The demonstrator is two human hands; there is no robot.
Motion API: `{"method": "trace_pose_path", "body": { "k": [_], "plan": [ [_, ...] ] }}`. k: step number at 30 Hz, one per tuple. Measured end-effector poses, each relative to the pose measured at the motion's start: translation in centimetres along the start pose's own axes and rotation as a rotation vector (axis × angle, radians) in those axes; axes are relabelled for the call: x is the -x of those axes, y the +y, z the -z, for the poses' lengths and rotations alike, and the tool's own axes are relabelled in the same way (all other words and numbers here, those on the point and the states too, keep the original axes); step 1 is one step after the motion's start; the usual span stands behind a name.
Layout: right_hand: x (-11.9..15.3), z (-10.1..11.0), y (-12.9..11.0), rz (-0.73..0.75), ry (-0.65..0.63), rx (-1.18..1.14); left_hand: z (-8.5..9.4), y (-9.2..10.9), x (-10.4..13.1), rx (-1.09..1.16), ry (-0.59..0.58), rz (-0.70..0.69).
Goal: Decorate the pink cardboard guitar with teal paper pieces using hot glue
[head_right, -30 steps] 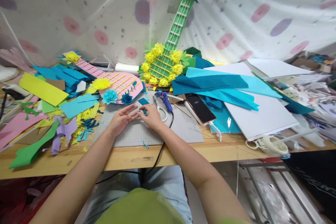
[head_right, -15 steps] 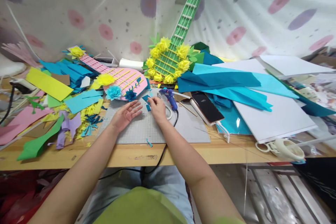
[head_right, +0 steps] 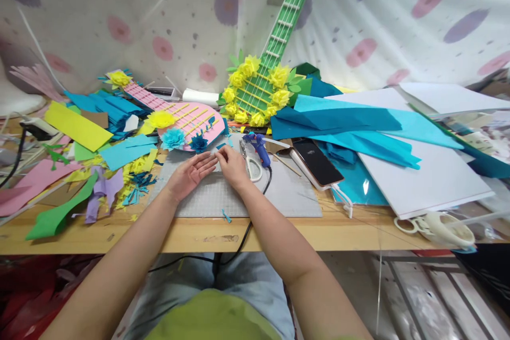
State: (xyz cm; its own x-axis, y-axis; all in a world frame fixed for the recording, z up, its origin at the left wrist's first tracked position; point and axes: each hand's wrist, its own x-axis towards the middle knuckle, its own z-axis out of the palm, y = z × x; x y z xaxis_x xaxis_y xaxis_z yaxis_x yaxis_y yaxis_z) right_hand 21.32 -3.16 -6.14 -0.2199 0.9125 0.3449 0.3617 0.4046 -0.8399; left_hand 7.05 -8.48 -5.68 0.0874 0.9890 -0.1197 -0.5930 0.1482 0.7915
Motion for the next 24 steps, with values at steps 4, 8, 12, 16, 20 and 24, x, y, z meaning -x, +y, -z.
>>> {"method": "trace_pose_path", "body": {
  "k": [4,8,12,16,20,24],
  "plan": [
    [-0.1,0.6,-0.4,0.038,0.035,0.089,-0.1,0.1,0.1,-0.020,0.032,-0.007],
    [-0.2,1.5,-0.1,0.002,0.124,0.031,0.0,0.3,0.0,0.008,0.096,-0.029],
    [-0.2,2.1,0.4,-0.052,0.171,0.018,0.2,0.3,-0.2,-0.011,0.138,-0.088],
    [0.1,1.8,0.1,0.014,0.057,0.032,0.2,-0.1,-0.3,-0.110,0.152,-0.121],
    [0.6,1.0,-0.4,0.120,-0.107,0.036,-0.1,-0.6,-0.2,-0.346,0.244,-0.307],
    [0.9,0.6,-0.7,0.063,-0.159,0.023,-0.2,-0.9,-0.1,-0.583,0.312,-0.493]
  ]
}}
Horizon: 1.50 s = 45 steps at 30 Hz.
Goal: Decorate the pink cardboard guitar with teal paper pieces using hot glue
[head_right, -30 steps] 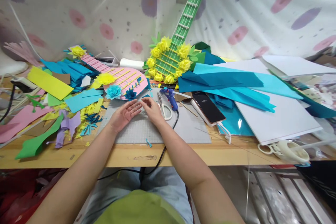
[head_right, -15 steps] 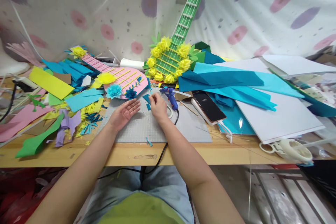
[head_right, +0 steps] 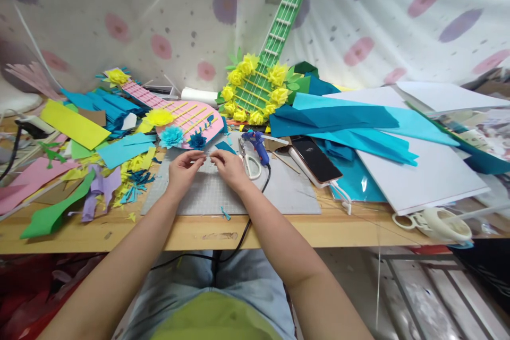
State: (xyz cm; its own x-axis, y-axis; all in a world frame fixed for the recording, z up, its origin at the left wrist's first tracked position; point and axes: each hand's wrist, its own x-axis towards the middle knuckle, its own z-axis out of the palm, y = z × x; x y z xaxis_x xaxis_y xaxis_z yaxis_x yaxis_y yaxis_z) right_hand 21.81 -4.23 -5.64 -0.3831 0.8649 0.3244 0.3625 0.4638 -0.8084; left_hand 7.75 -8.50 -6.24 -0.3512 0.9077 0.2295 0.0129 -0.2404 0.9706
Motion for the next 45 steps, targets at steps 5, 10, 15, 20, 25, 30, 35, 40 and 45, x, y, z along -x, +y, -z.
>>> {"method": "trace_pose_path", "body": {
  "k": [5,10,15,20,25,30,35,40,45],
  "plan": [
    [0.0,-0.1,-0.4,-0.007,-0.014,0.011,0.0,0.0,0.0,-0.087,0.001,-0.030],
    [-0.1,-0.4,-0.5,0.005,0.004,0.054,0.0,0.0,0.1,-0.147,-0.004,-0.042],
    [0.0,-0.8,-0.5,0.003,0.051,0.071,0.0,-0.3,-0.1,-0.098,-0.027,-0.019],
    [-0.2,-0.6,0.1,-0.040,0.099,0.022,-0.2,-0.2,-0.2,0.023,-0.027,0.060],
    [-0.5,-0.1,1.1,-0.073,0.099,-0.083,0.0,-0.1,-0.3,0.089,-0.021,0.090],
    [-0.6,-0.6,1.8,-0.113,-0.038,-0.249,-0.1,-0.6,-0.3,0.052,-0.051,0.074],
    [-0.5,-0.6,1.4,-0.135,-0.040,-0.270,-0.3,-0.6,-0.1,-0.056,-0.104,0.008],
    [-0.3,-0.6,0.8,-0.138,-0.057,-0.224,-0.5,-0.5,-0.1,0.027,-0.117,0.122],
    [-0.2,-0.7,0.6,-0.109,-0.048,-0.199,-0.5,-0.5,-0.3,0.156,-0.088,0.259]
  ]
}}
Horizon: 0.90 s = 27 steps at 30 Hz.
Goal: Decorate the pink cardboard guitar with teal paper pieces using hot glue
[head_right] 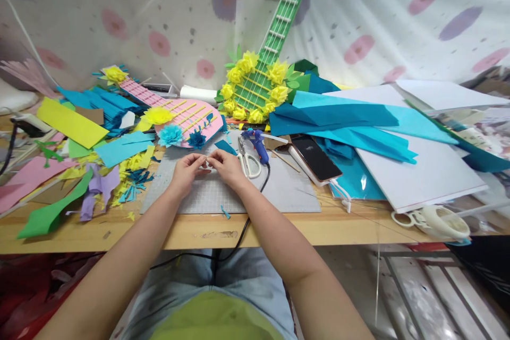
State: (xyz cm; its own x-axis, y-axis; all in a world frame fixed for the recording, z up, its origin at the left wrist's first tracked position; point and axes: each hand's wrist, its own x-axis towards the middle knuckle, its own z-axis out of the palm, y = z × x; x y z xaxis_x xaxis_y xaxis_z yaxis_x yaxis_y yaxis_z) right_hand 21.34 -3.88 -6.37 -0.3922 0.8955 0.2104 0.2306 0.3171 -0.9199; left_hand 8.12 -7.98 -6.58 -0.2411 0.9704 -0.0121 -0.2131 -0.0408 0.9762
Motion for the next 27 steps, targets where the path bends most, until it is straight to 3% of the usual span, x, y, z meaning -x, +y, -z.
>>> {"method": "trace_pose_path", "body": {
  "k": [4,10,19,24,27],
  "plan": [
    [0.2,0.2,-0.5,0.058,0.025,0.039,0.3,-0.1,-0.3,-0.077,0.093,-0.045],
    [0.5,0.2,-1.3,0.156,0.014,0.235,0.5,-0.5,-0.5,-0.252,0.085,-0.176],
    [0.5,0.1,-1.2,0.103,0.082,0.322,0.1,0.0,-0.1,-0.208,0.044,-0.109],
    [-0.1,0.3,-0.6,-0.056,0.187,-0.053,0.0,-0.2,-0.3,-0.143,0.069,-0.088],
    [-0.6,0.8,-1.1,-0.113,0.188,-0.269,0.1,0.1,-0.3,-0.162,0.147,-0.096]
  ]
}}
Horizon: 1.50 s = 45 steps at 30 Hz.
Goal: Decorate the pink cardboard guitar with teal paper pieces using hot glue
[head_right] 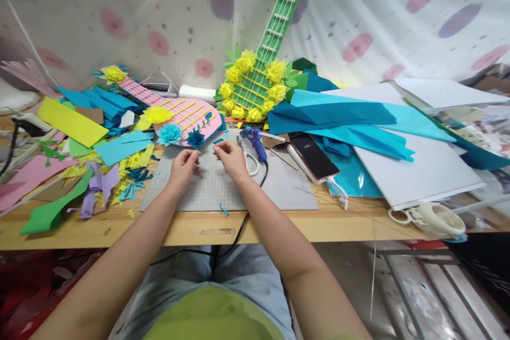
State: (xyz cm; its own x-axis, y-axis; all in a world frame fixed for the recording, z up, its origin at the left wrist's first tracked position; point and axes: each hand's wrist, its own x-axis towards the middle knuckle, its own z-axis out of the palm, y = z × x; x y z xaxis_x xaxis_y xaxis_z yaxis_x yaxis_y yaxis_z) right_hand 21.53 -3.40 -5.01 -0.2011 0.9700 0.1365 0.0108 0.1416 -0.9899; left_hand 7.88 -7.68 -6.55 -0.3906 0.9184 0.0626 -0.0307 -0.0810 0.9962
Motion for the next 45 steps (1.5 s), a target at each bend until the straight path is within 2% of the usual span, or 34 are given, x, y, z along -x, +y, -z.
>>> {"method": "trace_pose_path", "body": {
  "k": [3,6,9,12,14,16,19,21,24,26,29,31,35,39,42,45],
  "plan": [
    [-0.6,0.0,-1.7,0.011,-0.066,-0.028,0.8,1.2,-0.5,0.001,0.097,-0.065],
    [-1.2,-1.2,-3.7,0.093,-0.176,0.079,2.6,3.3,-1.6,-0.064,0.133,-0.199],
    [-1.3,-4.3,-4.9,0.174,-0.215,0.278,5.1,5.4,-3.2,-0.204,0.209,-0.284],
    [-0.8,-9.0,-5.0,0.154,-0.343,0.355,8.0,6.9,-4.7,-0.415,0.358,-0.293],
    [-0.6,-12.2,-4.7,0.119,-0.437,0.289,9.8,7.5,-5.1,-0.563,0.422,-0.326],
    [-0.7,-14.7,-4.2,0.020,-0.533,0.129,11.5,8.0,-5.0,-0.692,0.492,-0.364],
    [-1.4,-16.1,-3.8,-0.177,-0.578,-0.138,13.3,8.4,-4.1,-0.797,0.485,-0.393],
    [-1.9,-15.8,-3.7,-0.315,-0.582,-0.243,14.0,8.3,-3.4,-0.868,0.425,-0.337],
    [-2.1,-14.8,-3.5,-0.472,-0.593,-0.349,14.5,7.5,-2.9,-0.972,0.362,-0.176],
    [-2.1,-14.4,-3.3,-0.513,-0.587,-0.397,14.5,6.7,-3.0,-0.969,0.255,-0.166],
    [-1.9,-14.2,-3.2,-0.518,-0.568,-0.438,14.2,5.6,-3.2,-0.892,0.005,-0.199],
    [-1.8,-14.1,-3.2,-0.509,-0.570,-0.454,14.0,5.2,-3.3,-0.857,-0.048,-0.178],
    [-1.8,-13.6,-3.0,-0.505,-0.563,-0.458,13.7,5.2,-3.5,-0.672,0.070,-0.122],
    [-1.7,-11.9,-2.6,-0.490,-0.536,-0.438,14.2,6.1,-3.9,-0.488,0.185,-0.027],
    [-1.4,-9.6,-2.8,-0.447,-0.505,-0.366,15.2,7.0,-4.4,-0.493,0.295,0.034],
    [-1.0,-6.5,-3.2,-0.371,-0.432,-0.234,16.9,7.7,-5.1,-0.753,0.363,0.063]
  ]
}}
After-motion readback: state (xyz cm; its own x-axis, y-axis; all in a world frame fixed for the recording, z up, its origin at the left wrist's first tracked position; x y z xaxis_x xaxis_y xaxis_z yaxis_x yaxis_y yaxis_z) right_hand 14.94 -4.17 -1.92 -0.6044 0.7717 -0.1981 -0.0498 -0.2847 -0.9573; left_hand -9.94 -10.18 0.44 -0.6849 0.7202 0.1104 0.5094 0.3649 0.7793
